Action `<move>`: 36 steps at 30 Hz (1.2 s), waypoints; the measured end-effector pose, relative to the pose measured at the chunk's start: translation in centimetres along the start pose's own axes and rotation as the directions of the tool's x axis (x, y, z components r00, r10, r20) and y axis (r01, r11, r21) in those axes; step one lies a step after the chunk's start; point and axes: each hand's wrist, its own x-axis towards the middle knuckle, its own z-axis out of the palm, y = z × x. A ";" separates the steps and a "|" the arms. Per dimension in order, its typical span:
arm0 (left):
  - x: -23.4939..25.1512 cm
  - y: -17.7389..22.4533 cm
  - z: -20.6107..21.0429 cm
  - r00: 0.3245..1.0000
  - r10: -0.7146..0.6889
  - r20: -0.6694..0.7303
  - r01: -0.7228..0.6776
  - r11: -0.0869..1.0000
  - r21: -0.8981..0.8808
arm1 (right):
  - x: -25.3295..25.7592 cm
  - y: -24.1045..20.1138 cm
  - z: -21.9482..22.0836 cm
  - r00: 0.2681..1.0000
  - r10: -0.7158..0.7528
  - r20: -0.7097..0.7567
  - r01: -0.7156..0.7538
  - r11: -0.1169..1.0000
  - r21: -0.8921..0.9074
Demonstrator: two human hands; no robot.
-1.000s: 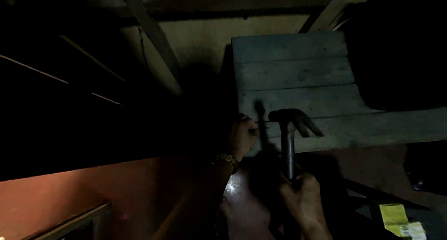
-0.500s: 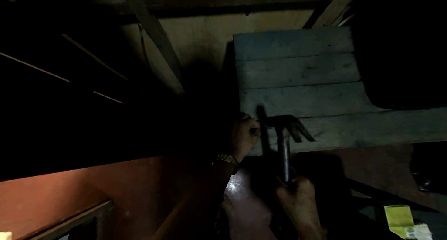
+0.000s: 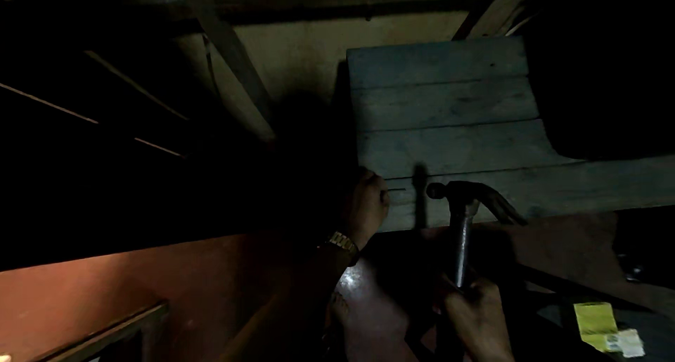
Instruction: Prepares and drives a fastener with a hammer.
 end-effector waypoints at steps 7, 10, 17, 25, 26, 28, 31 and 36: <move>0.5 1.0 -1.3 0.989 -0.107 0.099 0.104 0.994 0.037 | -0.4 0.9 -0.1 0.999 0.034 0.021 -0.035 0.999 0.033; 0.9 0.9 -1.3 0.986 -0.131 0.106 0.133 0.991 -0.013 | -0.3 0.5 0.2 0.999 0.030 0.035 -0.030 0.999 0.023; 1.0 0.5 -1.2 0.986 -0.136 0.095 0.142 0.989 -0.052 | 0.2 -2.3 0.7 0.993 -0.119 0.008 0.120 0.989 -0.083; 1.0 0.8 -1.5 0.987 -0.123 0.107 0.133 0.987 -0.092 | 2.0 -1.5 3.3 0.996 -0.040 0.075 0.060 0.956 -0.287; 1.2 0.8 -1.6 0.986 -0.118 0.114 0.130 0.986 -0.101 | 2.1 -1.7 3.1 0.997 -0.043 0.068 0.061 0.956 -0.287; 1.2 0.5 -1.5 0.986 -0.111 0.122 0.124 0.987 -0.100 | 1.6 -2.4 2.4 0.996 -0.077 0.055 0.089 0.960 -0.264; 1.3 0.4 -1.2 0.992 -0.087 0.088 0.096 0.990 -0.106 | 0.5 -3.3 1.7 0.987 -0.161 -0.007 0.157 0.970 -0.183; 1.2 0.2 -1.1 0.990 -0.102 0.096 0.114 0.985 -0.129 | -0.1 -4.0 1.2 0.980 -0.200 -0.005 0.198 0.971 -0.133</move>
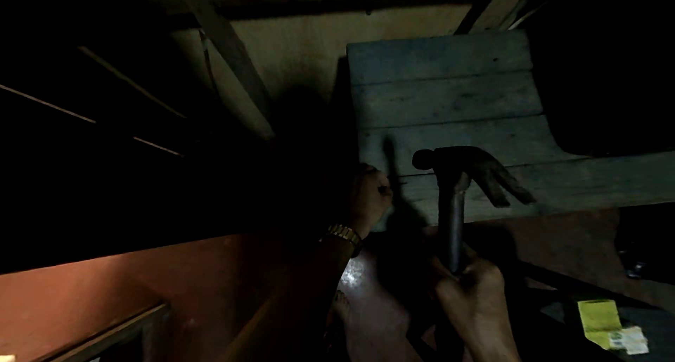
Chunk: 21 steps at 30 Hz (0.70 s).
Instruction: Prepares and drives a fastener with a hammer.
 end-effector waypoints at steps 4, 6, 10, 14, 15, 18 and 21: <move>0.0 0.0 -0.1 1.000 -0.021 0.015 0.021 1.000 -0.019 | 0.3 1.2 0.6 0.996 0.080 0.035 -0.080 0.997 -0.013; 0.1 -0.3 0.0 1.000 -0.013 -0.003 0.013 1.000 -0.015 | 0.2 2.0 1.0 0.991 0.125 0.054 -0.124 0.992 -0.021; 0.1 -0.4 0.1 1.000 -0.017 0.008 0.017 0.999 -0.038 | 0.2 2.9 1.5 0.981 0.170 0.094 -0.169 0.986 -0.019; 0.1 -0.2 -0.2 0.999 -0.031 0.013 0.032 0.998 -0.047 | 0.2 1.9 1.1 0.988 0.139 0.071 -0.137 0.990 -0.031; 0.1 -0.2 -0.1 0.999 -0.034 0.014 0.034 0.998 -0.054 | 0.0 1.4 0.9 0.993 0.107 0.045 -0.106 0.994 -0.027; 0.1 -0.3 0.1 1.000 -0.009 0.008 0.010 0.998 -0.062 | -0.3 0.5 0.8 0.999 0.042 -0.005 -0.043 0.999 -0.015; 0.1 -0.2 -0.2 1.000 -0.001 0.017 0.002 0.998 -0.060 | 0.2 1.2 1.8 0.995 0.097 0.039 -0.091 0.987 -0.134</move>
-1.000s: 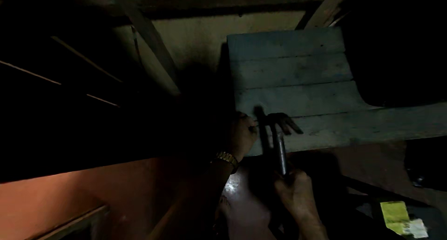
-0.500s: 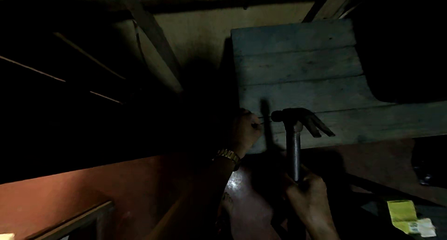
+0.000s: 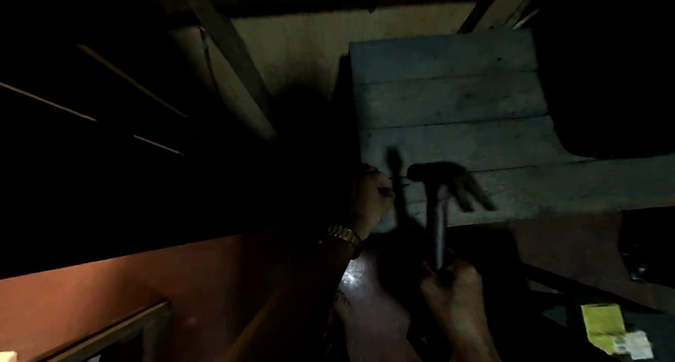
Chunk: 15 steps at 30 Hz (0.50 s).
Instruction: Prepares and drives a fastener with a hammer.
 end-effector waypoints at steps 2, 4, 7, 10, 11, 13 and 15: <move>-0.2 0.1 -0.1 1.000 0.001 0.000 -0.001 1.000 0.012 | 0.4 0.5 0.4 0.996 0.069 0.049 -0.066 0.995 -0.075; 0.0 0.3 -0.3 1.000 0.012 -0.001 -0.012 0.999 0.030 | 0.3 0.2 -0.2 0.998 0.065 0.020 -0.064 0.997 -0.053; -0.3 0.4 -0.4 0.999 -0.023 0.037 0.021 0.999 0.043 | -0.8 -0.4 -1.6 0.998 0.044 -0.039 -0.042 0.997 0.064; -0.2 0.1 -0.2 1.000 -0.004 0.014 0.004 1.000 0.026 | -1.3 -1.1 -1.6 0.990 -0.021 -0.138 0.041 0.988 0.146; -0.2 0.0 -0.1 1.000 0.003 0.008 -0.004 1.000 0.028 | -1.2 -0.9 -1.1 0.987 -0.043 -0.155 0.065 0.989 0.136; -0.2 0.2 -0.1 1.000 -0.003 0.013 0.003 0.999 0.041 | -0.5 0.1 0.1 0.989 -0.065 -0.129 0.073 0.996 0.058; -0.2 0.6 -0.4 0.999 -0.025 0.033 0.024 0.999 0.028 | 0.6 1.1 1.2 0.999 -0.022 -0.037 0.021 0.999 -0.039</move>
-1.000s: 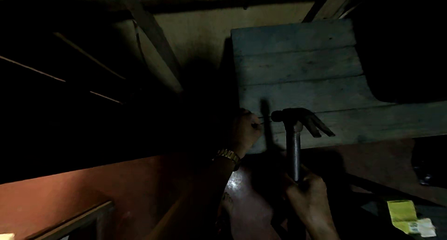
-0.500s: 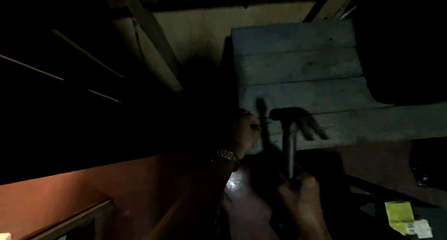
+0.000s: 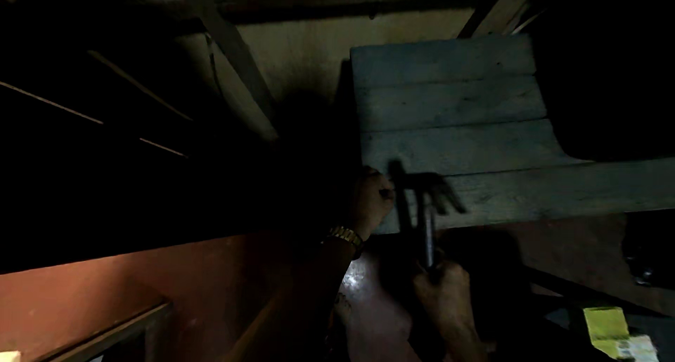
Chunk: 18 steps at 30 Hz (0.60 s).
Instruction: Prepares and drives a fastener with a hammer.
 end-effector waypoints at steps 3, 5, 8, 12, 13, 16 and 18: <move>0.2 0.1 -0.2 1.000 0.001 0.009 -0.001 1.000 -0.003 | 0.5 0.0 -0.3 1.000 0.000 -0.010 0.000 1.000 0.002; 0.0 -0.4 0.0 1.000 0.014 0.019 -0.015 0.999 0.041 | -0.2 -0.4 -1.4 0.998 -0.035 -0.049 0.038 0.997 0.066; 0.2 -0.4 0.0 0.999 0.033 0.012 -0.033 0.997 0.068 | -0.9 -1.4 -2.2 0.990 -0.056 -0.127 0.081 0.975 0.208; 0.2 -0.3 -0.2 0.999 0.032 0.015 -0.032 0.998 0.056 | -1.3 -1.4 -2.4 0.990 -0.074 -0.120 0.096 0.978 0.187; 0.2 -0.3 -0.2 0.999 0.033 0.017 -0.033 0.999 0.043 | -1.2 -1.4 -2.3 0.992 -0.072 -0.105 0.089 0.982 0.168; 0.4 -0.7 0.1 0.998 0.058 -0.013 -0.057 0.996 0.062 | -1.3 -1.5 -2.0 0.997 -0.047 -0.063 0.057 0.983 0.172; 0.3 -0.7 0.1 0.999 0.046 0.006 -0.047 0.997 0.062 | -1.6 -1.4 -1.4 0.997 -0.039 -0.062 0.049 0.986 0.162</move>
